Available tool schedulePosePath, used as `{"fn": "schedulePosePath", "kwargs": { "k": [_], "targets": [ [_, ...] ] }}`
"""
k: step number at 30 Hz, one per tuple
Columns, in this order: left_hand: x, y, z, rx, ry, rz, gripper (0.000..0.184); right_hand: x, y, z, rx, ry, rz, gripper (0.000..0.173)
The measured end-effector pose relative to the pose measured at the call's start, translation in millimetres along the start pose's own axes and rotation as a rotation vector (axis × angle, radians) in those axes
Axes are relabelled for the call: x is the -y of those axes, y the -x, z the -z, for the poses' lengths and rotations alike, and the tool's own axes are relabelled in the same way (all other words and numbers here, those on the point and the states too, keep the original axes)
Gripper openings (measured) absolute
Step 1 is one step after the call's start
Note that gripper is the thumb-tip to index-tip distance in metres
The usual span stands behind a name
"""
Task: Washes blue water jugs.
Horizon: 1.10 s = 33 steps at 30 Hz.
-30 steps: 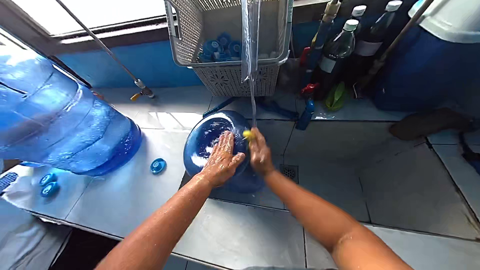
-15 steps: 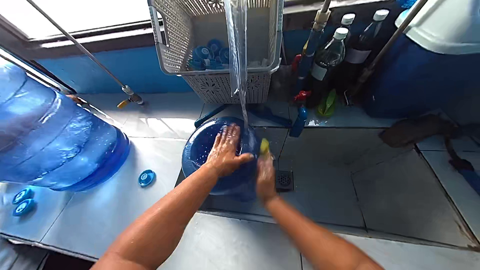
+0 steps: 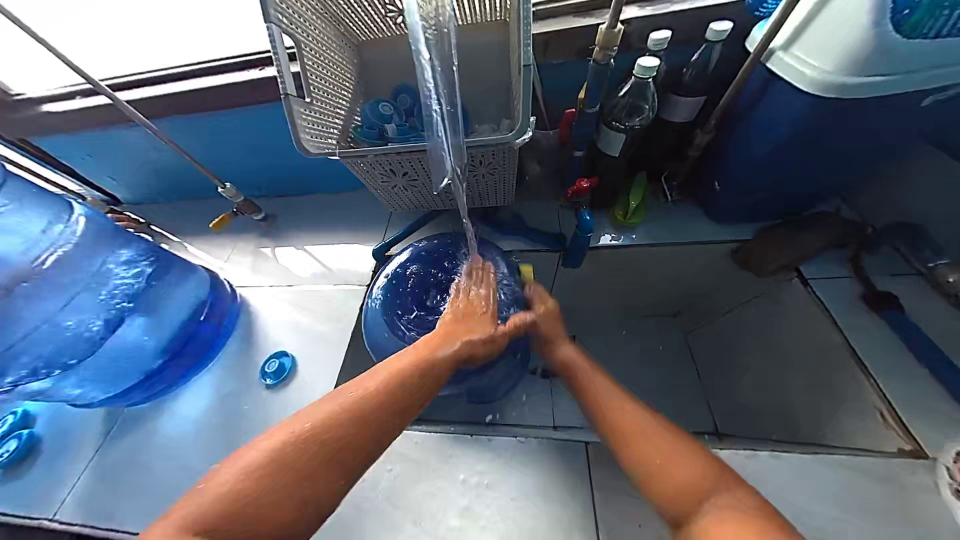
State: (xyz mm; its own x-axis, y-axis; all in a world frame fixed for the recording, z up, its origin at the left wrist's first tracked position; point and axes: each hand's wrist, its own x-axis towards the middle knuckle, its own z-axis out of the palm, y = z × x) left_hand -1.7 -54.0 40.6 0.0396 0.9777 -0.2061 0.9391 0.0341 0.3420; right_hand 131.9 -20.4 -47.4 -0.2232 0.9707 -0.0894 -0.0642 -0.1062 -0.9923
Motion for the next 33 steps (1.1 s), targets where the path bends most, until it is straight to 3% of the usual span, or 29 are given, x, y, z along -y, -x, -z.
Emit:
{"fn": "schedulePosePath", "kwargs": {
  "k": [2,3,6,7,9,11,12,15,16,19,21,23,25,27,29,31,33],
  "targets": [
    [7.1,1.0,-3.8,0.05,-0.057,-0.08,0.115,-3.0,-11.0,8.8,-0.021,0.028,-0.047,0.046],
    [15.0,-5.1,-4.2,-0.031,-0.033,-0.05,0.112,-5.7,5.5,-0.2,-0.043,0.026,0.009,0.048],
    [18.3,-30.7,6.3,-0.233,0.067,0.2,0.106,-15.9,56.1,-35.1,-0.085,-0.03,0.207,0.058],
    [11.0,-27.2,7.0,-0.216,0.07,0.217,0.104,-10.7,49.9,-31.5,-0.091,-0.021,0.198,0.053],
    [5.9,-5.1,1.8,-0.07,0.026,0.075,0.104,0.9,7.3,-3.8,-0.027,-0.026,0.033,0.042],
    [11.6,1.0,-1.1,0.038,-0.063,-0.049,0.107,1.9,-16.8,10.9,-0.022,-0.019,-0.074,0.042],
    [17.4,-3.0,-1.5,-0.014,-0.067,-0.046,0.106,0.9,-1.7,2.5,-0.056,0.001,-0.024,0.044],
    [21.7,-31.4,9.9,-0.186,0.049,0.181,0.1,-13.7,70.0,-43.0,-0.078,-0.025,0.272,0.059],
    [15.1,-34.4,10.5,-0.197,0.073,0.21,0.099,-13.1,71.3,-45.8,-0.088,-0.022,0.318,0.059],
    [1.5,-8.3,9.1,0.023,0.004,0.029,0.094,8.9,9.5,-3.5,-0.055,-0.023,0.053,0.041],
    [13.8,-5.2,9.9,0.128,-0.085,-0.094,0.091,9.1,-7.4,8.2,-0.085,0.01,-0.036,0.041],
    [32.7,-18.4,8.3,-0.038,-0.044,-0.076,0.087,-4.1,31.9,-16.0,-0.099,-0.019,0.095,0.047],
    [28.3,-26.9,6.6,-0.155,-0.011,0.07,0.094,-11.9,60.2,-36.1,-0.105,-0.068,0.237,0.053],
    [8.1,-10.9,1.5,-0.089,0.006,0.126,0.102,3.3,33.5,-17.4,-0.086,-0.053,0.114,0.042],
    [-1.4,5.3,-4.7,0.046,-0.039,0.024,0.113,13.6,-14.0,12.9,-0.008,-0.029,-0.072,0.039],
    [7.7,3.6,-8.8,0.009,-0.09,-0.03,0.118,5.9,-5.9,12.7,-0.05,0.028,-0.03,0.04],
    [19.5,-14.7,1.4,-0.104,-0.041,0.076,0.11,-9.3,43.6,-16.1,-0.079,-0.03,0.106,0.048]
  ]
}}
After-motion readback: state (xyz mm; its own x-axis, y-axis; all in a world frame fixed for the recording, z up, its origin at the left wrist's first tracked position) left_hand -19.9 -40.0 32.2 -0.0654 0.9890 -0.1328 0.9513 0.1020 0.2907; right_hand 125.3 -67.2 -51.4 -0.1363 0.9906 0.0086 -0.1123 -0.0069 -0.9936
